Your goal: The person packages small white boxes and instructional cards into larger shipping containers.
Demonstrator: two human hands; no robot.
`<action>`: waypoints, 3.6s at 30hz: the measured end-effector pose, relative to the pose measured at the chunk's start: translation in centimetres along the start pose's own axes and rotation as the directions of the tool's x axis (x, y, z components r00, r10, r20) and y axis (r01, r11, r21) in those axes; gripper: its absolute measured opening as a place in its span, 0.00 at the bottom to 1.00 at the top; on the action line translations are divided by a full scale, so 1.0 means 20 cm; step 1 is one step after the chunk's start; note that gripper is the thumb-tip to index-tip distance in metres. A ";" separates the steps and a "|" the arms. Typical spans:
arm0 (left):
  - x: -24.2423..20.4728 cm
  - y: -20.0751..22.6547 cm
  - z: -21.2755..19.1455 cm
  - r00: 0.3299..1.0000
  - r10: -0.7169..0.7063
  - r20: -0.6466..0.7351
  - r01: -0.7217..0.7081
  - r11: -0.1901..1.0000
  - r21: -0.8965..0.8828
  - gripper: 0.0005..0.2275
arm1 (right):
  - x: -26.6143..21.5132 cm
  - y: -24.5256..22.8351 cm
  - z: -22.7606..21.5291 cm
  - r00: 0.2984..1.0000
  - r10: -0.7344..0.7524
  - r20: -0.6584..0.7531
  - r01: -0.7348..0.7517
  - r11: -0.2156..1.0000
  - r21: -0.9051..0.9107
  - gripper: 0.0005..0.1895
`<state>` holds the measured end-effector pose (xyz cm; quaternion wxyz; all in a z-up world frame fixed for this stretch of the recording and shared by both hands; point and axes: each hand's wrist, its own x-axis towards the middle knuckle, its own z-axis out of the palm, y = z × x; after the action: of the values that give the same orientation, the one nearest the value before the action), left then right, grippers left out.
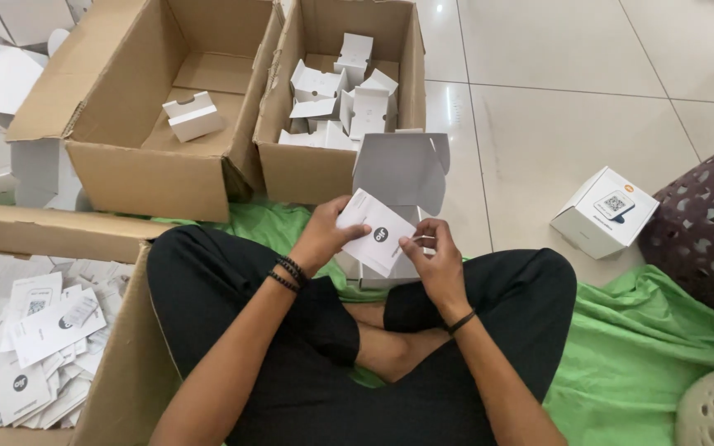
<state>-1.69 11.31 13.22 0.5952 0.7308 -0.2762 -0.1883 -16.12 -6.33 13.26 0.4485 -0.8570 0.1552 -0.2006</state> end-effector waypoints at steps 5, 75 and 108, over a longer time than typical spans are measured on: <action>-0.07 -0.01 0.01 0.977 -0.207 0.059 0.215 0.950 -0.228 0.19 | 0.03 -0.04 0.04 0.926 0.280 0.252 -0.377 0.713 0.591 0.30; -1.38 -0.30 -1.13 0.565 -0.325 -0.758 -0.565 0.516 -0.643 0.15 | -0.10 -1.25 1.61 0.557 -0.270 0.786 -0.474 0.673 0.567 0.18; -0.10 -0.10 0.12 0.946 0.155 -0.284 -0.076 0.959 0.272 0.22 | 0.16 0.11 -0.22 0.996 -0.079 0.036 0.079 0.997 0.010 0.32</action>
<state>-4.43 11.04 10.68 0.5406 0.8044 -0.2465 -0.0013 -15.71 -12.01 14.37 0.4465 -0.8641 0.1122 -0.2033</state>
